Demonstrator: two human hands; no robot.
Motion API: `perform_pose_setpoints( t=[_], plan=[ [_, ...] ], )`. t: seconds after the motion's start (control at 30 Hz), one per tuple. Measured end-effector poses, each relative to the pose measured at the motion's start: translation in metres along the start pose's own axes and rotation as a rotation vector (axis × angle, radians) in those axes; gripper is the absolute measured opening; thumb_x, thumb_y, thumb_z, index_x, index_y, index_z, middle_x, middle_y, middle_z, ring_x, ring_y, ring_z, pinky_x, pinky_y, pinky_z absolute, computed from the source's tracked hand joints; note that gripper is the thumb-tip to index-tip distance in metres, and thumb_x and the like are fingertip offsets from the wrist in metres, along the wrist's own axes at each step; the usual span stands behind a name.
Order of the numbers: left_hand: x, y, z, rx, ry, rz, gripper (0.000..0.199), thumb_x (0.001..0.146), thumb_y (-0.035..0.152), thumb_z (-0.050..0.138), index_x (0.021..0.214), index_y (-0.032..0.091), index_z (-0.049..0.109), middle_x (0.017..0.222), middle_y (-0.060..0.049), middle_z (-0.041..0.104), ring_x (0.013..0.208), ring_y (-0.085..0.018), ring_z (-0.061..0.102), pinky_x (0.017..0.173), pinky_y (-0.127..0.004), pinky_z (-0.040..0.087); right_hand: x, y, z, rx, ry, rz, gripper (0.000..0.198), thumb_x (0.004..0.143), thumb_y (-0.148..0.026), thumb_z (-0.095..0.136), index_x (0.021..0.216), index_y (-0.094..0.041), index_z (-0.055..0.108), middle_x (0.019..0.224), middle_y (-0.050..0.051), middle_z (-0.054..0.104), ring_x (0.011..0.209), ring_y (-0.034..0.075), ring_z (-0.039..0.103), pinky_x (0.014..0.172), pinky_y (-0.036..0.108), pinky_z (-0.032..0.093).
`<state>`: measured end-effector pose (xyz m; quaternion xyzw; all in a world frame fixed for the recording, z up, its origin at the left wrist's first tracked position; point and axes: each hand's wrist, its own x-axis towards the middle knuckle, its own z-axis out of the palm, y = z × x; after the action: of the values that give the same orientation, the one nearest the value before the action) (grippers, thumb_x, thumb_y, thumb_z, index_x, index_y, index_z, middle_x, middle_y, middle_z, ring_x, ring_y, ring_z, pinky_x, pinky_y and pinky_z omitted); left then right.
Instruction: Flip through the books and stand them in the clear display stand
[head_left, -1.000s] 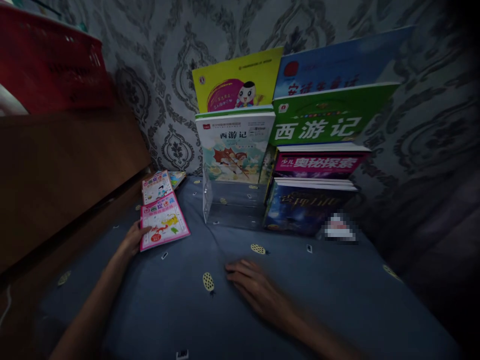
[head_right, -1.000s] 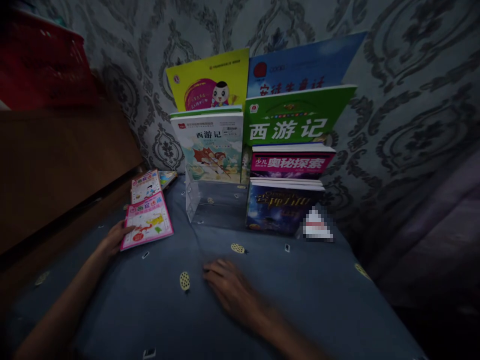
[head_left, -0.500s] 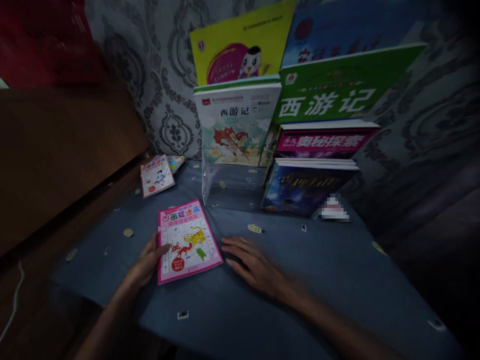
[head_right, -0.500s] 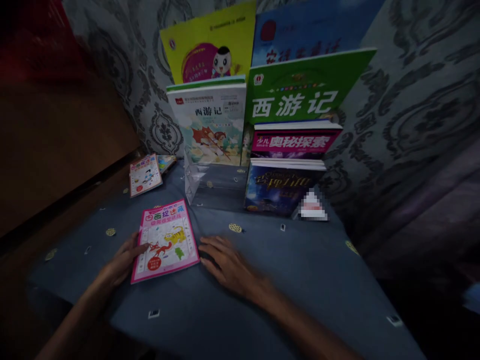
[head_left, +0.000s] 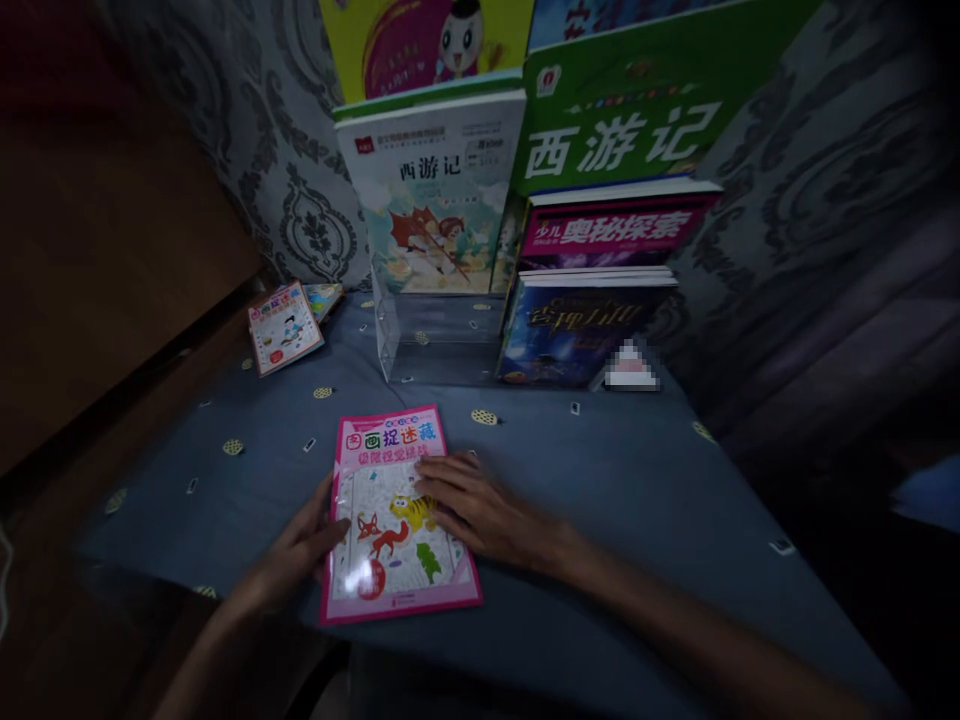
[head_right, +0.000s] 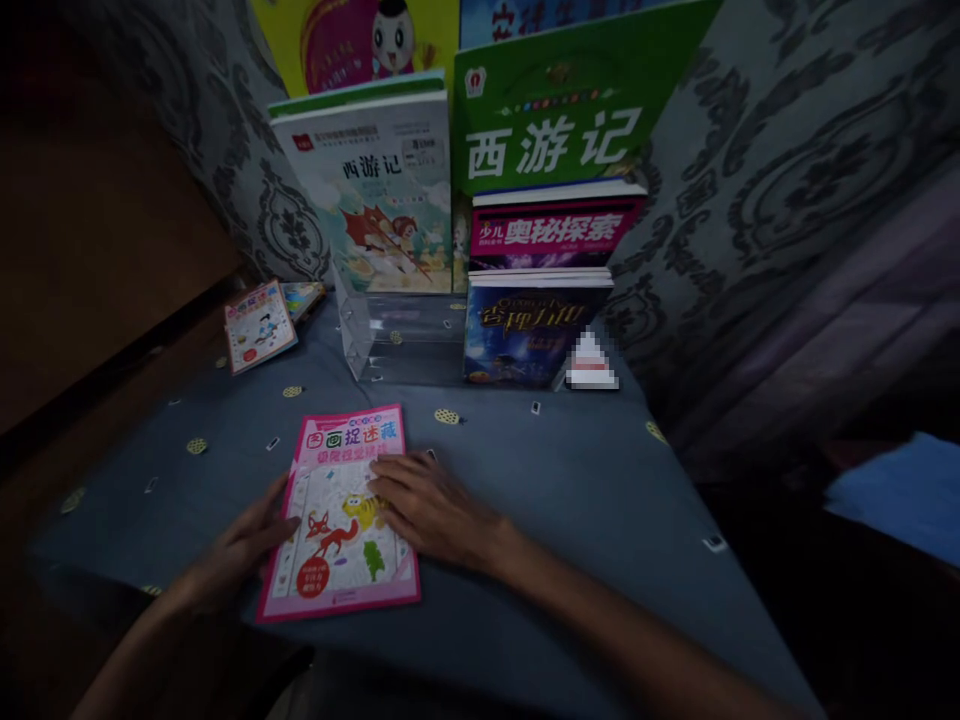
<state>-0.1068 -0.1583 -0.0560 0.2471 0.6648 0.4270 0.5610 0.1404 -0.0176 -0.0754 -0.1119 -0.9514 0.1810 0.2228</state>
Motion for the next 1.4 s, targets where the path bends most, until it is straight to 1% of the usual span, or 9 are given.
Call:
perform_pose_setpoints(
  t=[0.2, 0.33, 0.43, 0.53, 0.67, 0.8, 0.97, 1.17, 1.4],
  plan=[
    [0.017, 0.011, 0.027, 0.058, -0.177, 0.05, 0.102, 0.074, 0.028, 0.083, 0.161, 0.023, 0.03, 0.109, -0.011, 0.077, 0.07, -0.022, 0.071, 0.054, -0.026, 0.055, -0.007, -0.003, 0.0, -0.186, -0.024, 0.206, 0.029, 0.102, -0.022, 0.05, 0.125, -0.015, 0.067, 0.134, 0.018, 0.067, 0.137, 0.033, 0.053, 0.117, 0.062, 0.035],
    [0.028, 0.012, 0.063, 0.135, -0.341, 0.064, 0.092, 0.079, 0.028, 0.079, 0.159, 0.022, 0.034, 0.088, -0.005, 0.077, 0.067, -0.021, 0.069, 0.057, -0.027, 0.055, -0.019, -0.001, -0.001, -0.207, -0.043, 0.285, 0.038, 0.103, -0.024, 0.047, 0.137, -0.015, 0.06, 0.144, 0.018, 0.06, 0.142, 0.029, 0.05, 0.122, 0.059, 0.031],
    [0.029, 0.014, 0.087, 0.175, -0.361, 0.192, 0.083, 0.079, 0.028, 0.078, 0.154, 0.021, 0.044, 0.09, -0.005, 0.076, 0.079, -0.024, 0.07, 0.069, -0.03, 0.058, -0.027, 0.003, -0.002, -0.2, -0.048, 0.302, 0.042, 0.104, -0.024, 0.045, 0.142, -0.01, 0.055, 0.15, 0.019, 0.055, 0.146, 0.027, 0.045, 0.123, 0.052, 0.034],
    [0.027, 0.022, 0.095, 0.373, -0.415, 0.255, 0.072, 0.082, 0.034, 0.074, 0.148, 0.019, 0.05, 0.087, -0.006, 0.074, 0.07, -0.024, 0.068, 0.058, -0.03, 0.055, -0.031, 0.007, -0.002, -0.198, -0.032, 0.308, 0.044, 0.105, -0.025, 0.044, 0.145, -0.011, 0.052, 0.153, 0.019, 0.052, 0.148, 0.026, 0.042, 0.124, 0.052, 0.033],
    [0.033, 0.038, 0.091, 0.938, -0.176, 0.483, 0.035, 0.089, 0.035, 0.066, 0.121, 0.02, 0.068, 0.076, -0.008, 0.071, 0.068, -0.026, 0.069, 0.067, -0.033, 0.053, -0.031, 0.01, 0.0, -0.19, -0.052, 0.298, 0.044, 0.105, -0.023, 0.041, 0.146, -0.009, 0.051, 0.155, 0.019, 0.049, 0.151, 0.025, 0.037, 0.125, 0.051, 0.03],
    [0.055, 0.049, 0.095, 1.297, 0.067, 0.722, 0.026, 0.098, 0.029, 0.049, 0.116, 0.021, 0.067, 0.103, -0.014, 0.073, 0.097, -0.029, 0.07, 0.089, -0.038, 0.052, -0.025, 0.009, -0.001, -0.196, -0.054, 0.319, 0.041, 0.105, -0.022, 0.043, 0.143, -0.011, 0.053, 0.154, 0.018, 0.051, 0.15, 0.024, 0.038, 0.125, 0.051, 0.028],
    [0.093, 0.041, 0.107, 1.112, -0.124, 1.008, 0.048, 0.095, 0.013, 0.039, 0.141, 0.016, 0.051, 0.139, -0.018, 0.06, 0.132, -0.028, 0.055, 0.114, -0.045, 0.041, -0.012, 0.013, -0.006, -0.209, -0.075, 0.351, 0.04, 0.104, -0.024, 0.046, 0.141, -0.01, 0.053, 0.154, 0.02, 0.05, 0.15, 0.027, 0.039, 0.125, 0.052, 0.028],
    [0.104, 0.033, 0.109, 1.161, -0.125, 0.961, 0.052, 0.092, 0.009, 0.041, 0.143, 0.014, 0.049, 0.148, -0.021, 0.055, 0.14, -0.031, 0.05, 0.119, -0.051, 0.035, -0.019, 0.026, -0.008, -0.211, -0.049, 0.449, 0.061, 0.103, -0.039, 0.05, 0.149, 0.0, 0.043, 0.159, 0.026, 0.041, 0.153, 0.032, 0.031, 0.127, 0.051, 0.024],
    [0.1, 0.039, 0.112, 1.279, -0.081, 0.94, 0.051, 0.094, 0.01, 0.041, 0.143, 0.014, 0.049, 0.141, -0.019, 0.062, 0.134, -0.03, 0.056, 0.117, -0.049, 0.038, -0.062, 0.045, -0.021, -0.288, 0.027, 0.553, 0.056, 0.104, -0.041, 0.044, 0.15, -0.009, 0.046, 0.156, 0.022, 0.047, 0.149, 0.032, 0.039, 0.123, 0.058, 0.027]
  ],
)
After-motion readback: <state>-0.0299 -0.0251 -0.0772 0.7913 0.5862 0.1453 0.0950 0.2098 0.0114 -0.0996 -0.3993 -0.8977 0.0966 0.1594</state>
